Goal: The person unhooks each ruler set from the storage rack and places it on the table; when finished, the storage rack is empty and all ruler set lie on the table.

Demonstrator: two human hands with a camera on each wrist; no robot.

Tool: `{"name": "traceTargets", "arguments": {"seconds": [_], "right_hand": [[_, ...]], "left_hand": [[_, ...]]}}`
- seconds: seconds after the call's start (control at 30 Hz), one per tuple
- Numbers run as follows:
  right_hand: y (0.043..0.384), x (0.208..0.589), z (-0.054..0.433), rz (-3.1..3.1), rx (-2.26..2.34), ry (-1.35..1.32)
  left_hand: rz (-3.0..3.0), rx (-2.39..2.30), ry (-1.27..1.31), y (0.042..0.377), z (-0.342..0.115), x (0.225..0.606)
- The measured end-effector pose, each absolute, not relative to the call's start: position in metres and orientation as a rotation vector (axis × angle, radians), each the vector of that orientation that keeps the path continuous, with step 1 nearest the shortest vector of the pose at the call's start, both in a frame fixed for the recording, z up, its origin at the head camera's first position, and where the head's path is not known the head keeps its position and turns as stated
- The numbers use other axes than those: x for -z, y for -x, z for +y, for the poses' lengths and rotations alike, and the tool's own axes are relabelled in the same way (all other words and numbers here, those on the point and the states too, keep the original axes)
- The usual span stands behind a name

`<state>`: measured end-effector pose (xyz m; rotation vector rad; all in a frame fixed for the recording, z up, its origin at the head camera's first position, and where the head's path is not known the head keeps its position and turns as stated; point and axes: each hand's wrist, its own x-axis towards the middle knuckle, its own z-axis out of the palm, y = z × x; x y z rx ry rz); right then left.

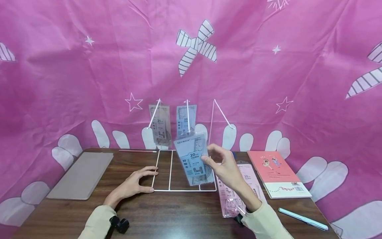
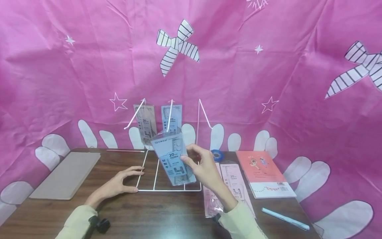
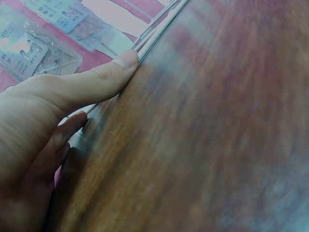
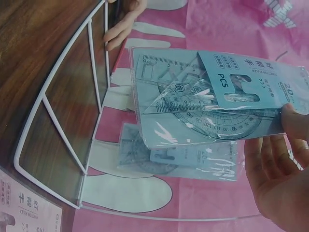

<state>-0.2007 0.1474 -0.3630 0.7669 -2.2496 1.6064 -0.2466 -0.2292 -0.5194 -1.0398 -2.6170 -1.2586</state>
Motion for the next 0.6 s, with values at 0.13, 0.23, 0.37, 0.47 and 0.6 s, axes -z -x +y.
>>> {"name": "traceTargets", "arguments": {"seconds": [0.13,0.23,0.37,0.47,0.6], "right_hand": [[0.2,0.367,0.142,-2.289,-1.597,-0.833],[0.2,0.372,0.134,-2.348,-1.593,-0.943],[0.201,0.38,0.12,-2.482,-1.543,-1.084],[0.203,0.388,0.108,-2.6,-1.475,-1.155],[0.209,0.398,0.094,-2.711,-1.446,-1.223]], "left_hand": [[-2.624,1.261,1.036,0.246,-0.232,0.52],[-2.637,1.261,1.022,0.245,-0.232,0.52],[-2.685,1.288,0.96,0.245,-0.232,0.518],[-2.695,1.285,0.941,0.246,-0.232,0.517],[-2.63,1.271,1.014,0.249,-0.23,0.517]]}}
